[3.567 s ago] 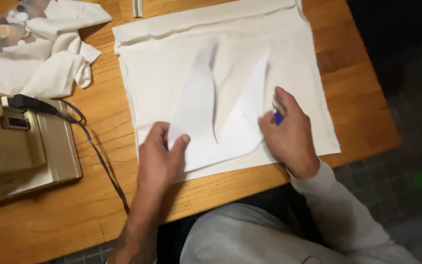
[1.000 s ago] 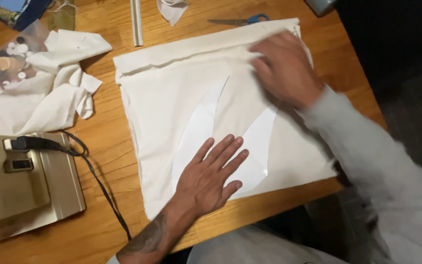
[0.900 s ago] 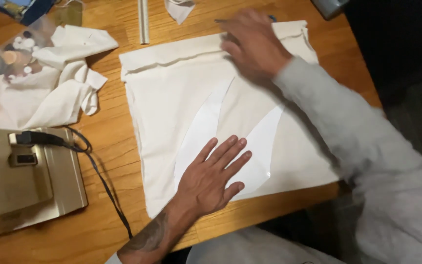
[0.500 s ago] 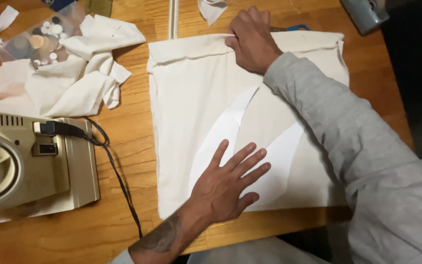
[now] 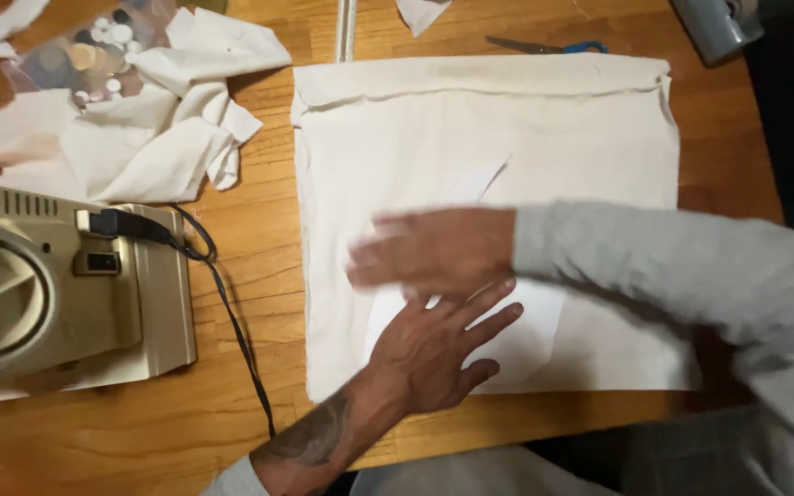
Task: Tracing a paper pattern onto fabric using a pen and a marking tool
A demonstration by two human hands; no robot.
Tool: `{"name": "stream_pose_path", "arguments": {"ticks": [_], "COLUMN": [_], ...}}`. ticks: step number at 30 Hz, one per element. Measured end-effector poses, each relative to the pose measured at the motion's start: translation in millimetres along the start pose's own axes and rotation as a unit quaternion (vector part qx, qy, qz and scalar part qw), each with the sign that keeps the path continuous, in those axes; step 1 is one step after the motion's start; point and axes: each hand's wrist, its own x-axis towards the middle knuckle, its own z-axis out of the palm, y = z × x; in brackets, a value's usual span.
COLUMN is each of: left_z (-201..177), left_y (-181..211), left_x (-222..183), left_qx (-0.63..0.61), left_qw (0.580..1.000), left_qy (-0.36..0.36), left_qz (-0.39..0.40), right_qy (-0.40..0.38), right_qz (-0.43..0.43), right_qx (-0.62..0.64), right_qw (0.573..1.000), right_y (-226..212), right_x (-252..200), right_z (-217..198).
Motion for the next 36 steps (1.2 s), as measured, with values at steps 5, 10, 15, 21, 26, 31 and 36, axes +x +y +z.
{"name": "stream_pose_path", "arguments": {"ticks": [5,10,15,21,26,31,36], "left_z": [-9.1,-1.6,-10.0,-10.0,-8.4,-11.5,-10.7], "left_y": [1.0,0.5,-1.3,3.3,1.9,1.4,3.9], "left_x": [4.1,3.4,8.4,5.1,5.1,5.2,7.7], "left_qx": [0.096,0.083,0.038,0.04,0.074,0.046,0.058], "left_qw": [0.994,0.996,0.999,0.998,0.996,0.998,0.997], "left_qy": [0.015,0.02,0.02,0.019,0.013,0.027,0.017], "left_qz": [0.045,0.023,0.012,0.039,0.042,0.044,0.044], "right_qy": [0.009,0.078,0.022,-0.029,0.018,0.096,0.123], "right_qz": [0.082,0.128,0.142,0.219,0.266,0.31,0.45], "right_qx": [-0.359,-0.184,0.009,-0.196,-0.354,-0.145,-0.244], "right_qw": [0.93,0.972,0.99,0.956,0.896,0.935,0.85], "right_y": [83.4,-10.1,-60.7,-15.0,5.2,-47.3,-46.7], "right_x": [9.8,10.5,-67.2,-114.9,-127.1,-88.8,-122.1], "right_z": [-36.4,-33.8,9.5,-30.5,-81.4,-7.0,-14.2]}}
